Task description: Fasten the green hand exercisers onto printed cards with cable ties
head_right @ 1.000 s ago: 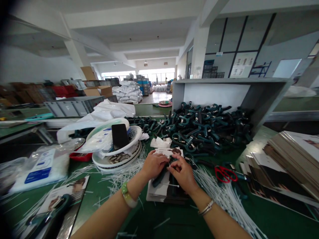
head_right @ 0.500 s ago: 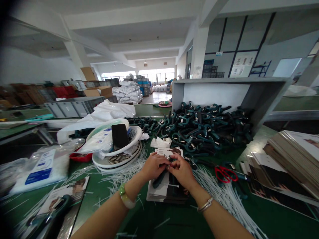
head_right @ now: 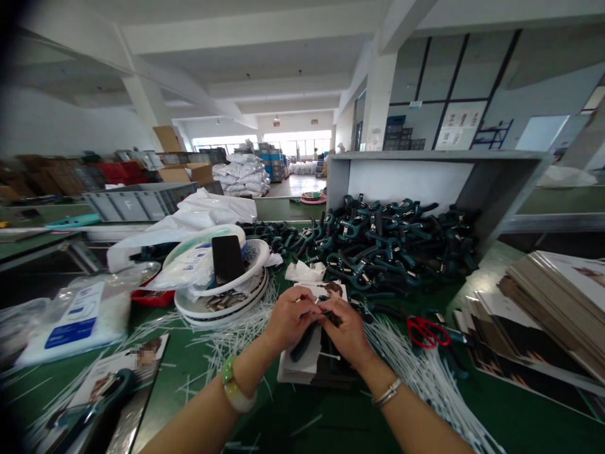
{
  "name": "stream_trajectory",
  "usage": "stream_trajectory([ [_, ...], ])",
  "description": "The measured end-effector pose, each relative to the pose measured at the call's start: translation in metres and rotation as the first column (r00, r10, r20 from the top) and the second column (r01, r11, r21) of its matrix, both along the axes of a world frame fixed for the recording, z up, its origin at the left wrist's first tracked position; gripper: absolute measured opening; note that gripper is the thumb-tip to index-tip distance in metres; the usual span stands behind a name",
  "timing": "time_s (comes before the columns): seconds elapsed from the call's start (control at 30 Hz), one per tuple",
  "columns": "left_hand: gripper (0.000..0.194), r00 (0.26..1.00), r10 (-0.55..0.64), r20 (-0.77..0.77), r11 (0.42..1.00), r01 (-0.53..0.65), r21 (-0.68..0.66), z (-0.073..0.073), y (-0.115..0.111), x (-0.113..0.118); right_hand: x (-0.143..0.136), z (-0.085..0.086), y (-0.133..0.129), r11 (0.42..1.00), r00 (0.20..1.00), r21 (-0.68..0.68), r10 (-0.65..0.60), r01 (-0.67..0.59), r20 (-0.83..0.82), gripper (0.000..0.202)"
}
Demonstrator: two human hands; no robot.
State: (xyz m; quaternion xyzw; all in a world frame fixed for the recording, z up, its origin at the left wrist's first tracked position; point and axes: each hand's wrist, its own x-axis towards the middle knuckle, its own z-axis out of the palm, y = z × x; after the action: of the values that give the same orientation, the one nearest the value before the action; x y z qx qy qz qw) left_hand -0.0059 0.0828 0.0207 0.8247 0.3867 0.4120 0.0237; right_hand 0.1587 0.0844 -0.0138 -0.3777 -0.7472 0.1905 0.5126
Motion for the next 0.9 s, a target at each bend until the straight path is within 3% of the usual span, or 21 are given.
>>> stream_trajectory([
  [0.13,0.010,0.997,0.066,-0.050,0.995,-0.061,0.085,0.011,-0.012,0.003,-0.001,0.006,-0.001,0.993,0.995,0.118,-0.014,0.003,0.096,0.013],
  [0.27,0.018,0.997,0.082,0.007,0.986,-0.082,0.148,0.017,-0.023,0.006,-0.006,0.022,-0.003,0.999,0.894,-0.005,-0.033,0.039,0.448,0.015],
  [0.33,0.019,0.997,0.061,0.051,0.988,-0.068,0.137,0.017,-0.027,0.006,-0.007,0.027,-0.002,0.996,0.840,-0.059,-0.030,0.073,0.542,0.013],
  [0.4,0.015,0.990,0.071,0.122,0.997,-0.076,0.035,0.013,-0.029,0.005,-0.007,0.027,0.001,0.996,0.846,-0.071,-0.012,0.059,0.533,0.013],
  [0.47,0.017,0.981,0.123,0.147,0.983,-0.100,-0.152,0.007,-0.031,0.002,-0.006,0.023,0.005,0.998,0.901,-0.063,0.015,0.014,0.434,0.014],
  [0.53,0.036,0.985,0.157,0.067,0.933,-0.126,-0.336,-0.001,-0.034,-0.001,-0.003,0.020,0.006,0.998,0.953,-0.058,0.009,0.009,0.304,0.015],
  [0.6,0.039,0.981,0.187,-0.044,0.879,-0.187,-0.438,-0.008,-0.037,-0.001,-0.002,0.020,0.002,0.998,0.970,-0.030,-0.044,0.053,0.239,0.019],
  [0.73,0.031,0.942,0.314,-0.120,0.818,-0.333,-0.470,-0.015,-0.043,0.007,0.002,0.027,-0.021,0.994,0.904,0.108,-0.044,-0.002,0.424,0.020],
  [0.9,0.029,0.930,0.357,-0.086,0.806,-0.354,-0.475,-0.012,-0.043,0.012,0.008,0.027,-0.043,0.998,0.812,0.050,-0.006,-0.029,0.584,0.021],
])
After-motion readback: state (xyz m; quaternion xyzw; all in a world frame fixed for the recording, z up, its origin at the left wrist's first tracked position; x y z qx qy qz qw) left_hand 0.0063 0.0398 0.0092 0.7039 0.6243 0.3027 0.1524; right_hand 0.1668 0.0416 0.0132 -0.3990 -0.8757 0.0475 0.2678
